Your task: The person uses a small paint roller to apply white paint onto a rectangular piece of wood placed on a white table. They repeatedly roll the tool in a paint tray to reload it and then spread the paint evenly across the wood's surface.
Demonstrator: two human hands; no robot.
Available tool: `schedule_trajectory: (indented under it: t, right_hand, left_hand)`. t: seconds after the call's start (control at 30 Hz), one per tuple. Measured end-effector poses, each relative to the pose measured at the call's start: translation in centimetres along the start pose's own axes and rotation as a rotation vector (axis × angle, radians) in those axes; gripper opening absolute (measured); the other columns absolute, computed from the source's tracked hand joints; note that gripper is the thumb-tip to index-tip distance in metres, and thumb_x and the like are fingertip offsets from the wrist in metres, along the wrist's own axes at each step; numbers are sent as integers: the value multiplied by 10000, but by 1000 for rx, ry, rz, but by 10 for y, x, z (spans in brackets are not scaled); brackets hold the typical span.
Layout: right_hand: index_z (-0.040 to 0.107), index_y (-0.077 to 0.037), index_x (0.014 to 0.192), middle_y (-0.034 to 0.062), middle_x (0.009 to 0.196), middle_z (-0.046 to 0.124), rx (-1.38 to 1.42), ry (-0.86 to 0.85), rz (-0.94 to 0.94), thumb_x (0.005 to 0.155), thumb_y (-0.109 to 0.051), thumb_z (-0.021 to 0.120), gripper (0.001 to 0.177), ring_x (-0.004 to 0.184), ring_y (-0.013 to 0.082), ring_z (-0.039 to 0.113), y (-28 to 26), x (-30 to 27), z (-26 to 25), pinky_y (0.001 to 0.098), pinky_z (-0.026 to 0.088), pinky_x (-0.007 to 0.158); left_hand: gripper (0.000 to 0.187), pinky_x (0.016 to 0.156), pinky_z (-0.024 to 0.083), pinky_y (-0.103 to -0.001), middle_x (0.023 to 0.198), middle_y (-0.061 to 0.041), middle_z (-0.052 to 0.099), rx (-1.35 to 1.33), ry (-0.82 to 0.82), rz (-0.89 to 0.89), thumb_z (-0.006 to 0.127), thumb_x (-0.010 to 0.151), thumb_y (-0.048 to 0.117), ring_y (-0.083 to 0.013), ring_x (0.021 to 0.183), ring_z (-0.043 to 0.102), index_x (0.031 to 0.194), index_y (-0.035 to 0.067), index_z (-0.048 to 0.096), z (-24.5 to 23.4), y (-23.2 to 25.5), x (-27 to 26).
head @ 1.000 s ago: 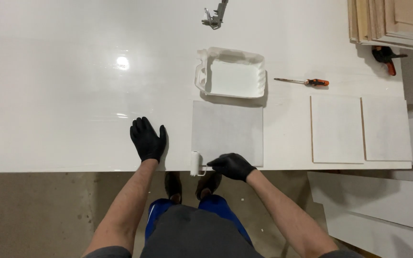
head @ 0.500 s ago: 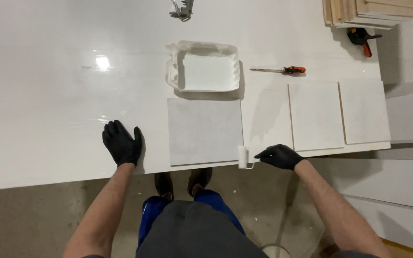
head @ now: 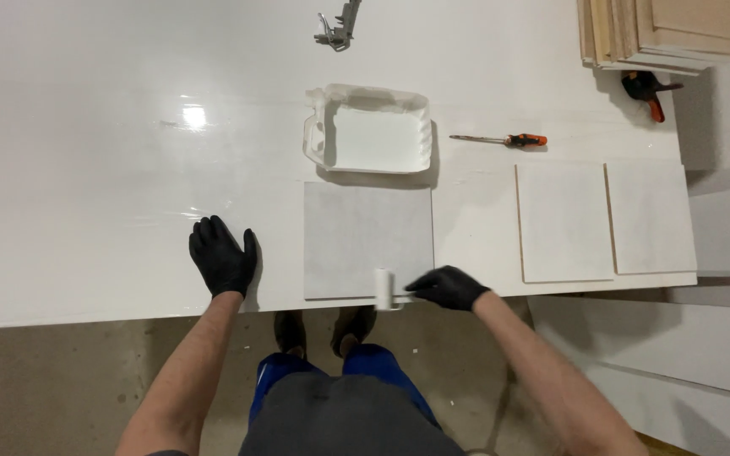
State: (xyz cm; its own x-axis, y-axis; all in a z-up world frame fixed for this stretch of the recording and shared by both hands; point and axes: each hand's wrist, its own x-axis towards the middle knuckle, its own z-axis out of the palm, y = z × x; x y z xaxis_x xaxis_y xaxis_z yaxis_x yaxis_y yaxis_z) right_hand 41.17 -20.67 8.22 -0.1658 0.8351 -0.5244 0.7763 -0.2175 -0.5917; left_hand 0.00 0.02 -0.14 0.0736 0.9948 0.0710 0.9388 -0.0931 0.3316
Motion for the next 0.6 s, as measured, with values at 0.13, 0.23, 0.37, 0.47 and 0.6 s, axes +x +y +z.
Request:
schedule_trajectory:
  t: [0.13,0.23,0.37,0.47,0.6]
  right_hand:
    - [814,-264,1093,9,1023,819,33,-11,186,887,-396,756,252,957,218,768,48,-55,-54,405,589,917]
    - [825,-272,1104,19,850,822,142,71,232,857,-306,803,250,705,173,760,53,-58,-72,337,612,741]
    - [814,-222,1114,37,758,791,198,54,212,866,-254,799,250,521,149,674,34,-25,-68,314,584,637]
    - [797,-205,1154,66,838,799,227,-7,152,881,-298,786,288,630,188,712,10,32,-38,341,586,690]
    - [761,-209,1202,69,1077,784,71,-13,-202,915,-333,739,313,988,295,742,-51,109,9,430,577,931]
  left_hand:
    - [767,1267,155,-477,1542,-252,474,-16,5,-4,507,1044,554,-349,1508,342,1529,-39,469,0,3,2]
    - [781,1269,149,-486,1543,-260,468,4,-15,-7,487,1045,570,-359,1509,339,1535,-37,457,3,1,0]
    - [762,1270,159,-476,1529,-251,486,30,28,16,498,1047,561,-350,1498,359,1524,-33,477,6,0,1]
    - [768,1271,163,-474,1524,-244,499,50,19,3,490,1038,571,-344,1494,371,1516,-29,485,3,1,2]
    - [764,1276,156,-466,1536,-228,501,50,4,0,464,1043,586,-327,1503,368,1507,-19,497,7,0,4]
